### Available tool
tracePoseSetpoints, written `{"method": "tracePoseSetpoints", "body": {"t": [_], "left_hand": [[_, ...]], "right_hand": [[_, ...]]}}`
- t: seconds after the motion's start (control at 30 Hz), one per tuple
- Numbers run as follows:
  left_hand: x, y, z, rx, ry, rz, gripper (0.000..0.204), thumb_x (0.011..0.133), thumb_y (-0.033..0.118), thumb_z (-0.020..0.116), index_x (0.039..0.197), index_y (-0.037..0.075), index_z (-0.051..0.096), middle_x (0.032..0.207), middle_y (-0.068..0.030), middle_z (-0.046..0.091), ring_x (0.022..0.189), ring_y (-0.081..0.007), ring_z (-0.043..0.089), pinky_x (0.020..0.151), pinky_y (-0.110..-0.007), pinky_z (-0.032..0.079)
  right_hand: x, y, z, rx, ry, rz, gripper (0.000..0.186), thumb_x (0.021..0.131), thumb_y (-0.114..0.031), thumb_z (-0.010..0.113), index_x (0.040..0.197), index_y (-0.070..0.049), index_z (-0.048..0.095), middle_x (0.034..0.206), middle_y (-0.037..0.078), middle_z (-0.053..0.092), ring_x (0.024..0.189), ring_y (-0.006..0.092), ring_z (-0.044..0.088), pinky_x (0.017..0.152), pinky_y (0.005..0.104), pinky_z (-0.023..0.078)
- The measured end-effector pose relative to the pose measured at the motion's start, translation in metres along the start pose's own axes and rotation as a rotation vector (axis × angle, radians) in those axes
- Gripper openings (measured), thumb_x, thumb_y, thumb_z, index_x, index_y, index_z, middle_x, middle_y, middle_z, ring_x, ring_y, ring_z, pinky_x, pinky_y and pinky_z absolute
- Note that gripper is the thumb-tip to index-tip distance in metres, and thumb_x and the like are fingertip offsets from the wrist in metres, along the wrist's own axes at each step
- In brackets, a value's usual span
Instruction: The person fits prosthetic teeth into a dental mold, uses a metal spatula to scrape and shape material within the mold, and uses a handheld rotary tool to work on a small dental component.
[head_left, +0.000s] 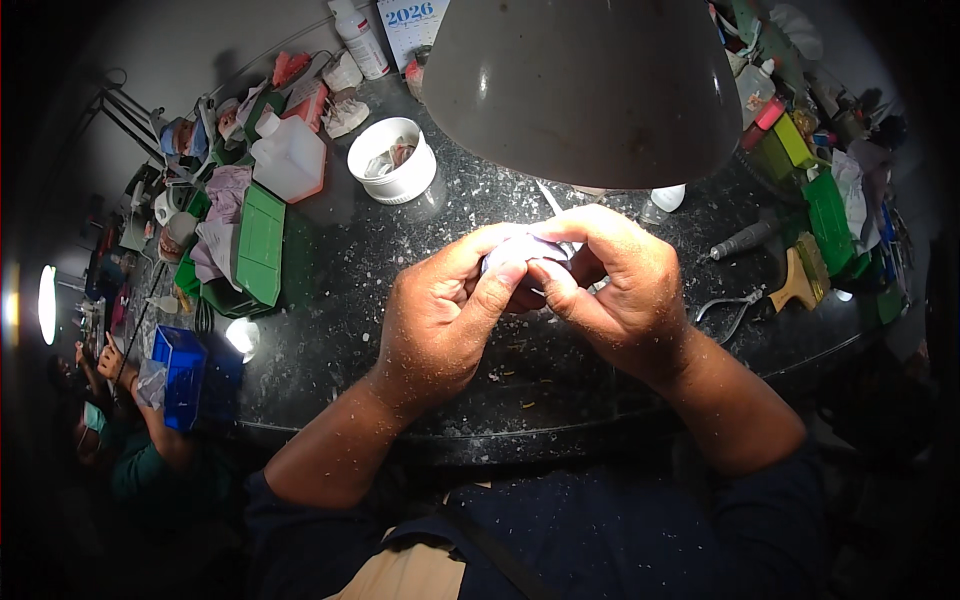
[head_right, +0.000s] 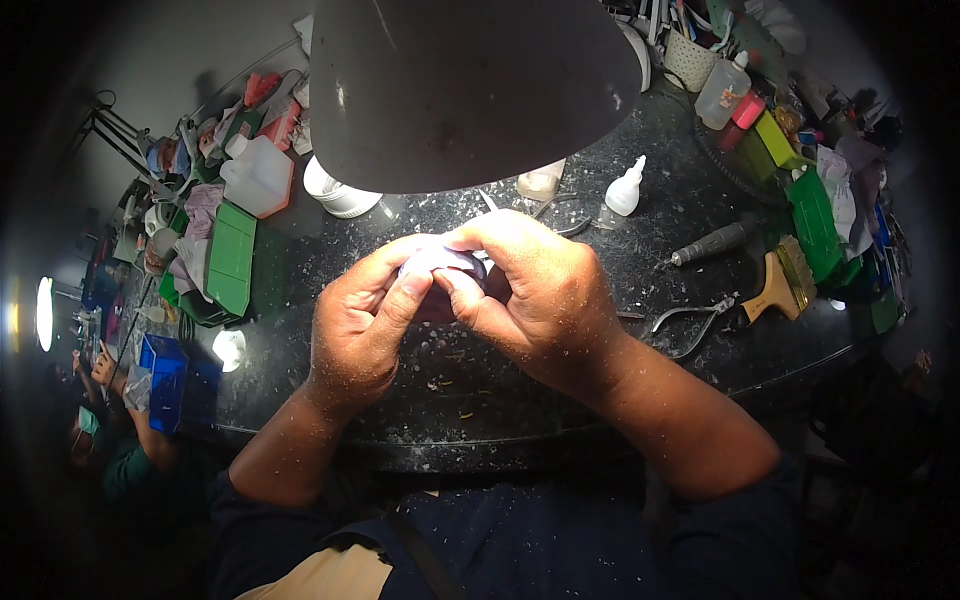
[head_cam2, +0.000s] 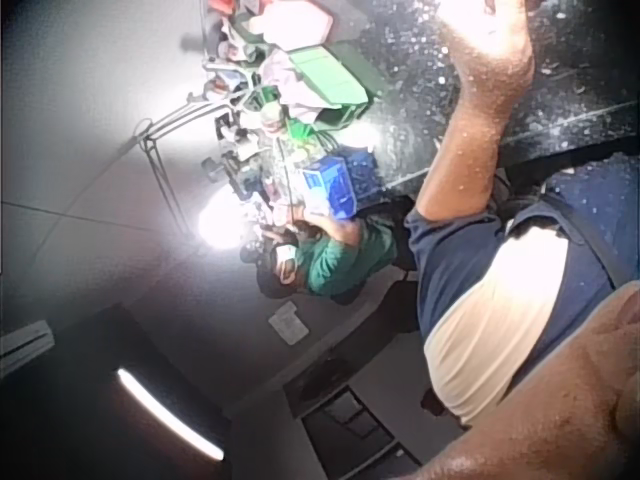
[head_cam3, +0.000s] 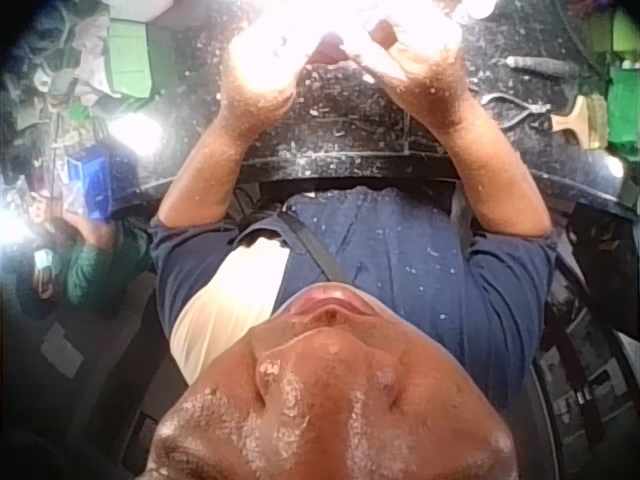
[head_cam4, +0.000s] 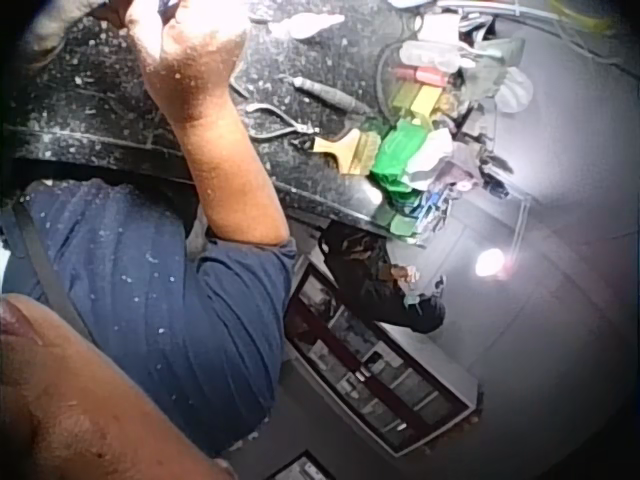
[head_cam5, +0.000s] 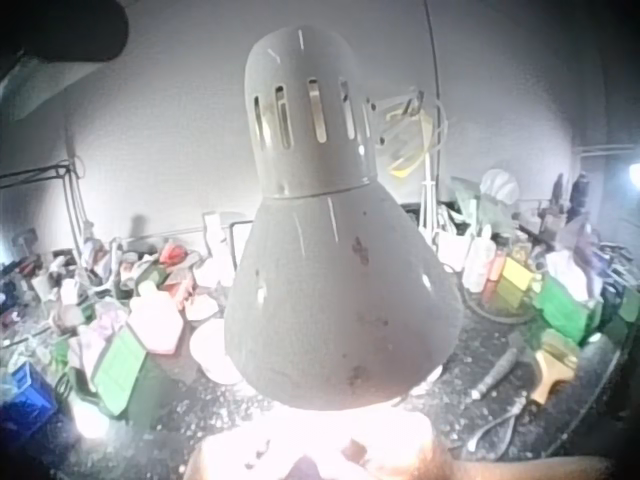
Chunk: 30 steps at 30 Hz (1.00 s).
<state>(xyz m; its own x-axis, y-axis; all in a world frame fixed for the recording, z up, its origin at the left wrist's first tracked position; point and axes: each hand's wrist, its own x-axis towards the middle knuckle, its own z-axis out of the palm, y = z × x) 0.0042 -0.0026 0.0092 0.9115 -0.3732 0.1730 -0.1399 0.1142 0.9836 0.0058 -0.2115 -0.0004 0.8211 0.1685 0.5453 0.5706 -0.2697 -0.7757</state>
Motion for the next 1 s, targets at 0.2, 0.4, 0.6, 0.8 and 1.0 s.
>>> {"method": "tracePoseSetpoints", "body": {"t": [0.2,0.4,0.6,0.8,1.0], "left_hand": [[0.001,-0.006,-0.004,0.146,0.007,0.088,0.028,0.116,0.013,0.062,0.134,-0.007,0.07,0.116,-0.0129,0.079,0.107,-0.0153,0.076,0.095,-0.032,0.064],[-0.002,0.004,-0.002,0.074,-0.002,-0.005,0.03,0.117,0.016,0.06,0.135,-0.006,0.071,0.115,-0.0121,0.079,0.106,-0.0151,0.076,0.094,-0.033,0.066],[0.0,0.007,-0.005,-0.044,-0.02,-0.112,0.05,0.122,0.03,0.045,0.152,-0.008,0.056,0.13,-0.0207,0.074,0.104,-0.0253,0.081,0.095,-0.036,0.068],[0.0,0.008,-0.01,-0.123,-0.015,-0.146,0.047,0.119,0.022,0.049,0.158,-0.005,0.052,0.132,-0.0209,0.072,0.102,-0.0233,0.08,0.09,-0.033,0.067],[0.001,0.005,-0.005,-0.079,0.043,-0.146,0.044,0.119,0.023,0.052,0.153,-0.004,0.059,0.128,-0.0165,0.075,0.099,-0.0188,0.08,0.084,-0.03,0.069]], "right_hand": [[0.001,-0.002,0.0,-0.072,0.019,-0.084,0.024,0.095,-0.011,0.083,0.114,0.001,0.073,0.099,0.018,0.076,0.084,0.0325,0.079,0.075,0.0386,0.063],[0.001,-0.005,-0.001,-0.141,0.0,-0.114,0.021,0.096,-0.01,0.082,0.111,0.001,0.072,0.097,0.018,0.075,0.084,0.0329,0.079,0.073,0.0388,0.063],[0.004,-0.007,0.001,0.128,-0.017,0.171,0.018,0.101,-0.012,0.08,0.11,0.002,0.074,0.097,0.014,0.079,0.083,0.02,0.08,0.07,0.0308,0.061],[0.006,-0.005,0.003,0.402,0.041,0.319,0.017,0.104,-0.012,0.079,0.111,0.003,0.076,0.099,0.01,0.081,0.083,0.0109,0.078,0.072,0.0264,0.061],[0.007,-0.007,-0.003,0.48,-0.016,0.413,0.016,0.106,-0.012,0.077,0.112,0.003,0.075,0.1,0.008,0.08,0.087,0.0098,0.077,0.075,0.0242,0.06]]}}
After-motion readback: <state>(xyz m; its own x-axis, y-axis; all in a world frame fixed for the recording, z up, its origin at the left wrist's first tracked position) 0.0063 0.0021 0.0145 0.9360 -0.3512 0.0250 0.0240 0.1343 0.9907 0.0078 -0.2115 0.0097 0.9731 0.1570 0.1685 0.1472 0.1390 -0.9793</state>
